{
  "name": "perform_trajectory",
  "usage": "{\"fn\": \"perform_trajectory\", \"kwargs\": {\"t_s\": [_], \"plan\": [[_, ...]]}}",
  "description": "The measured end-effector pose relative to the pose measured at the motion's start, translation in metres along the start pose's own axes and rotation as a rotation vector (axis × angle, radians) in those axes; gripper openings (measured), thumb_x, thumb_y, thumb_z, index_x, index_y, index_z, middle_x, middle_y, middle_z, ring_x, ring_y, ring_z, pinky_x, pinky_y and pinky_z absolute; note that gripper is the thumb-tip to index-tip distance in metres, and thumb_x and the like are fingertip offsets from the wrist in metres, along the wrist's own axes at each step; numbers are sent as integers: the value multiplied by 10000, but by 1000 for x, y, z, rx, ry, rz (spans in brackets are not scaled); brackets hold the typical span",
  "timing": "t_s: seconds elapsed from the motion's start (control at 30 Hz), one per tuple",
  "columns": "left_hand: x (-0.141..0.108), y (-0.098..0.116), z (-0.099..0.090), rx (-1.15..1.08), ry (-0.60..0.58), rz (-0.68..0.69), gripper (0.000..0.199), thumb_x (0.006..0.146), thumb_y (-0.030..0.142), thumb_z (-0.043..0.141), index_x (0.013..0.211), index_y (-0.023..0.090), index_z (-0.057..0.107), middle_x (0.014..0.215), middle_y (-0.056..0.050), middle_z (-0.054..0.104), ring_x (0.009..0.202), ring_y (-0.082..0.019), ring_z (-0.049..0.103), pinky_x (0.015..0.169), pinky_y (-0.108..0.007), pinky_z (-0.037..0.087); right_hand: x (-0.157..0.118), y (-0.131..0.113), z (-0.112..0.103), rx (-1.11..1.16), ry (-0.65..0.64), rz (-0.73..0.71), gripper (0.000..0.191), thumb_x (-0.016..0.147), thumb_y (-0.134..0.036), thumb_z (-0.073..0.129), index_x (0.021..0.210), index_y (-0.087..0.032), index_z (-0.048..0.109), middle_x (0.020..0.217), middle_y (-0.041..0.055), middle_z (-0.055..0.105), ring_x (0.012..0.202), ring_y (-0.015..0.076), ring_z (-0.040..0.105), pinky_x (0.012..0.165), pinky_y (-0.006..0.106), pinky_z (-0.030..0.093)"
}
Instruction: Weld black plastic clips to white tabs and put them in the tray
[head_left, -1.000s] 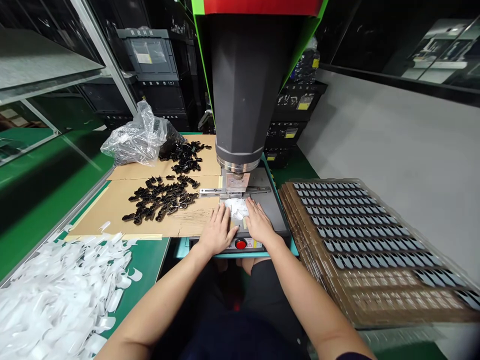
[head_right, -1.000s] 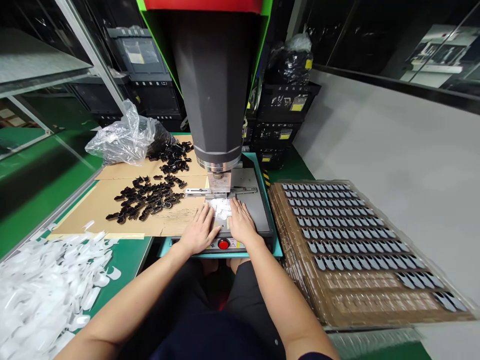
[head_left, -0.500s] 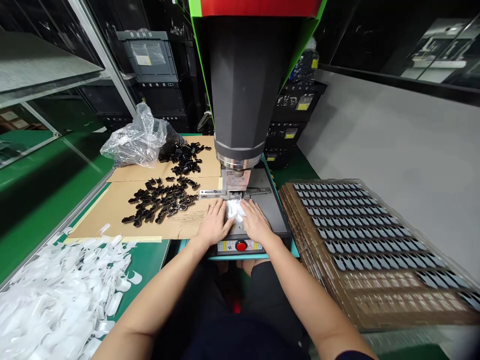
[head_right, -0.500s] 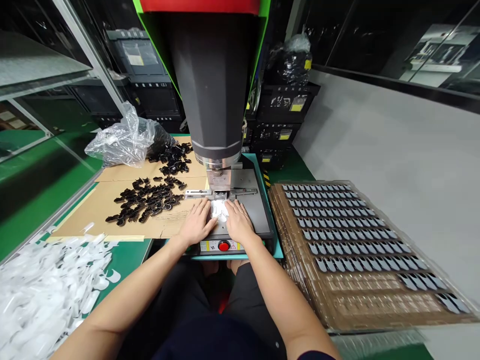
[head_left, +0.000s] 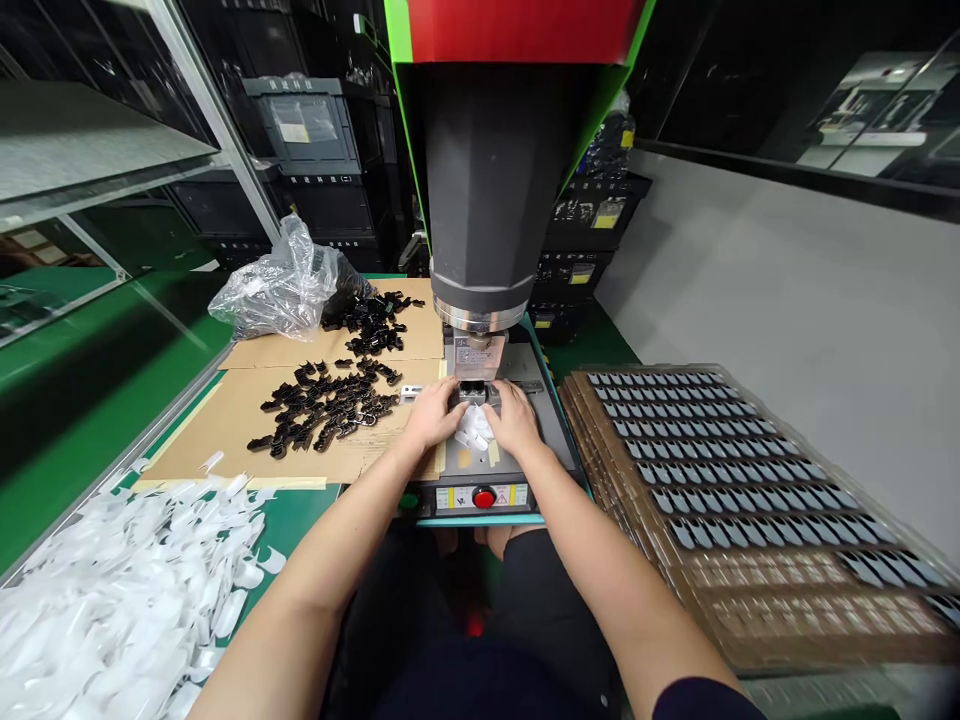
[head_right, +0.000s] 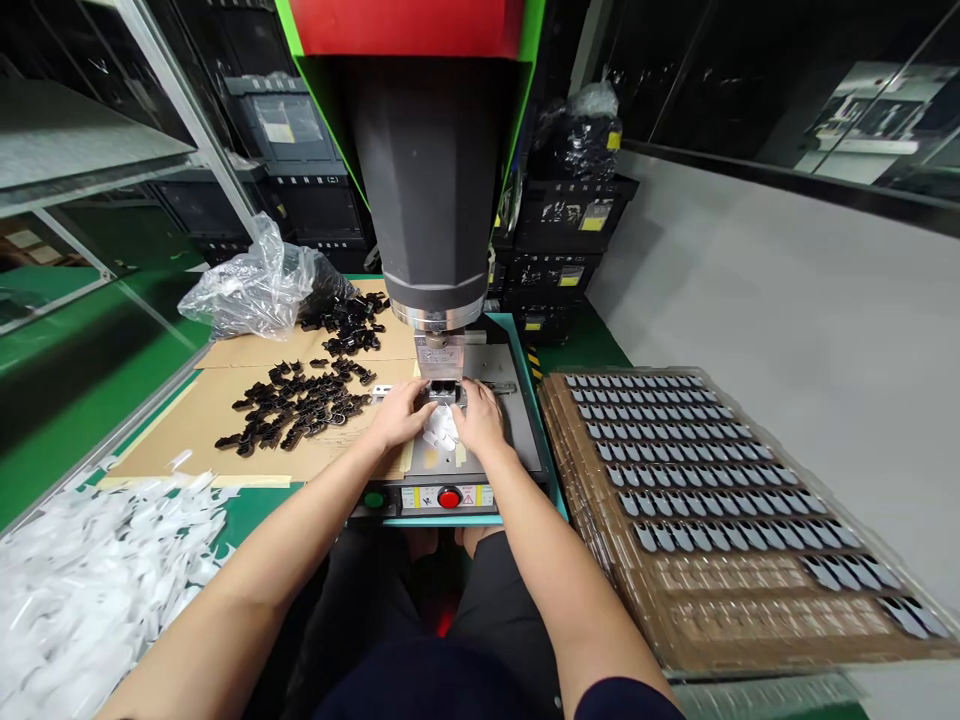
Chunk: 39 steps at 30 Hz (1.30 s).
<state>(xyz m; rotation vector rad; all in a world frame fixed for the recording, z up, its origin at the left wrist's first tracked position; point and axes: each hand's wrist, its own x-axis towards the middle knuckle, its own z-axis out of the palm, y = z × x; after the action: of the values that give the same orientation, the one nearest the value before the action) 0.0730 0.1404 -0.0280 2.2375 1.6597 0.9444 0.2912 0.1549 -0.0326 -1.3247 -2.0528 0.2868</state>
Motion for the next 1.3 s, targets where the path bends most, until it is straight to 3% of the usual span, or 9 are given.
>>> {"fn": "perform_trajectory", "kwargs": {"t_s": [0.2, 0.37, 0.47, 0.6, 0.77, 0.93, 1.3], "plan": [[38, 4, -1, -113, -58, -5, 321, 948, 308, 697, 1238, 198, 780, 1227, -131, 760, 1167, -310, 674, 1093, -476, 521, 39, -8, 8, -21, -101, 86, 287, 986, -329, 631, 1226, -197, 719, 1245, 160, 748, 1249, 342, 589, 1133, 497, 485], [32, 3, 2, -510, 12, -182, 303, 943, 399, 721, 1126, 176, 812, 955, -80, 772, 885, -232, 698, 913, -393, 584, 47, -4, 9, 152, -12, 207, 258, 957, -321, 612, 1128, -187, 749, 1040, 113, 782, 1002, 267, 695, 971, 410, 569], [-1, 11, 6, -814, 113, -345, 446, 900, 467, 790, 1229, 166, 776, 997, -81, 780, 883, -212, 707, 894, -378, 587, 21, -5, 9, 433, 72, 302, 331, 937, -335, 595, 1202, -182, 723, 1019, 91, 795, 897, 229, 729, 885, 393, 611], [-62, 41, 7, -1111, 147, -443, 577, 809, 491, 896, 1259, 163, 742, 955, -63, 775, 856, -190, 718, 880, -361, 592, -43, -25, 11, 829, 106, 334, 395, 900, -376, 663, 1251, -197, 687, 1109, 109, 793, 961, 243, 763, 876, 423, 653], [-111, 80, 3, -1272, 132, -438, 548, 794, 484, 927, 1210, 191, 724, 992, -73, 792, 895, -209, 759, 948, -403, 609, -105, -60, 4, 953, 63, 277, 369, 926, -331, 666, 1281, -232, 647, 1226, 116, 774, 1138, 258, 761, 993, 446, 655], [-126, 89, 8, -1295, 136, -452, 531, 772, 478, 944, 1170, 197, 732, 961, -63, 788, 861, -183, 735, 900, -366, 607, -122, -68, -3, 861, 94, 266, 340, 955, -308, 617, 1288, -238, 622, 1346, 133, 738, 1259, 257, 727, 1131, 483, 596], [-130, 92, 6, -1287, 130, -442, 489, 785, 458, 940, 1149, 195, 747, 859, -28, 748, 768, -148, 681, 777, -299, 573, -127, -74, -12, 873, 98, 267, 336, 970, -381, 670, 1271, -241, 620, 1406, 158, 713, 1322, 283, 700, 1173, 523, 564]]}}
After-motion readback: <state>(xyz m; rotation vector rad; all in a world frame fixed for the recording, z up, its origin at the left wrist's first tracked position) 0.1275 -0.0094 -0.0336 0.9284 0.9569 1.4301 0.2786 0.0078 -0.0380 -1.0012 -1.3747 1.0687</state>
